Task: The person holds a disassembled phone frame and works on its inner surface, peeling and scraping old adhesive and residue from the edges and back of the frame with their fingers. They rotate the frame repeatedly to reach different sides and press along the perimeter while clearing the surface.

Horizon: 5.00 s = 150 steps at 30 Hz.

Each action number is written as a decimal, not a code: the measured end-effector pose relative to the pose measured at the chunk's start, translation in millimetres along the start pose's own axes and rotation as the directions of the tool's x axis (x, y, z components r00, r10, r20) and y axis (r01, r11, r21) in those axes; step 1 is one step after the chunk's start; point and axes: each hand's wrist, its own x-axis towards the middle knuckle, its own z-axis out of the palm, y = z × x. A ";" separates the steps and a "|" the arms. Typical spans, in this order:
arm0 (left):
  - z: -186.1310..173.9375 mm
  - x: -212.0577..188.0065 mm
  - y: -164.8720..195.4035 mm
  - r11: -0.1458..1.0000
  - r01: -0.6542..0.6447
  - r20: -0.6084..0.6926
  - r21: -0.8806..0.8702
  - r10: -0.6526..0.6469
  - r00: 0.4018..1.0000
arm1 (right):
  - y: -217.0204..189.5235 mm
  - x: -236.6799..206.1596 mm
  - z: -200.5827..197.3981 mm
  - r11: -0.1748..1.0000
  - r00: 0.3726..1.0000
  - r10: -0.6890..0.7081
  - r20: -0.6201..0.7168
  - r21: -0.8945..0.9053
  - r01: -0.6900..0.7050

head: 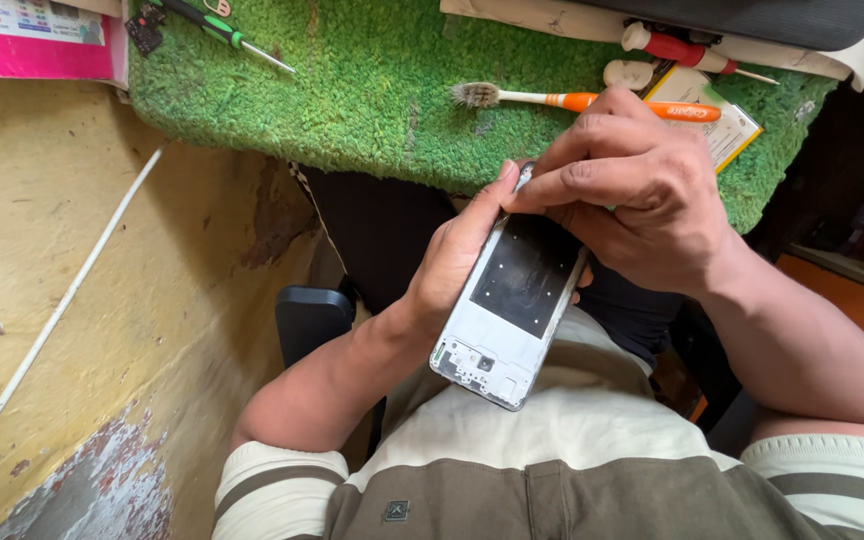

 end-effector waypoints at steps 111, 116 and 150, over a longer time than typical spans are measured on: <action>49.3 -42.5 -86.7 0.958 0.007 -0.078 -0.288 -0.031 0.996 | -70.3 -100.0 3.1 0.950 0.972 -0.182 -0.151 -0.282 0.134; 53.3 -40.0 -85.2 0.999 -0.023 0.026 -0.024 0.024 0.999 | -69.8 -96.7 -1.2 0.933 0.975 -0.176 -0.137 -0.338 0.121; 32.3 -34.7 -85.4 0.945 -0.132 0.373 -0.301 0.244 0.895 | -77.8 -85.3 1.6 0.953 0.986 -0.145 -0.082 -0.279 0.117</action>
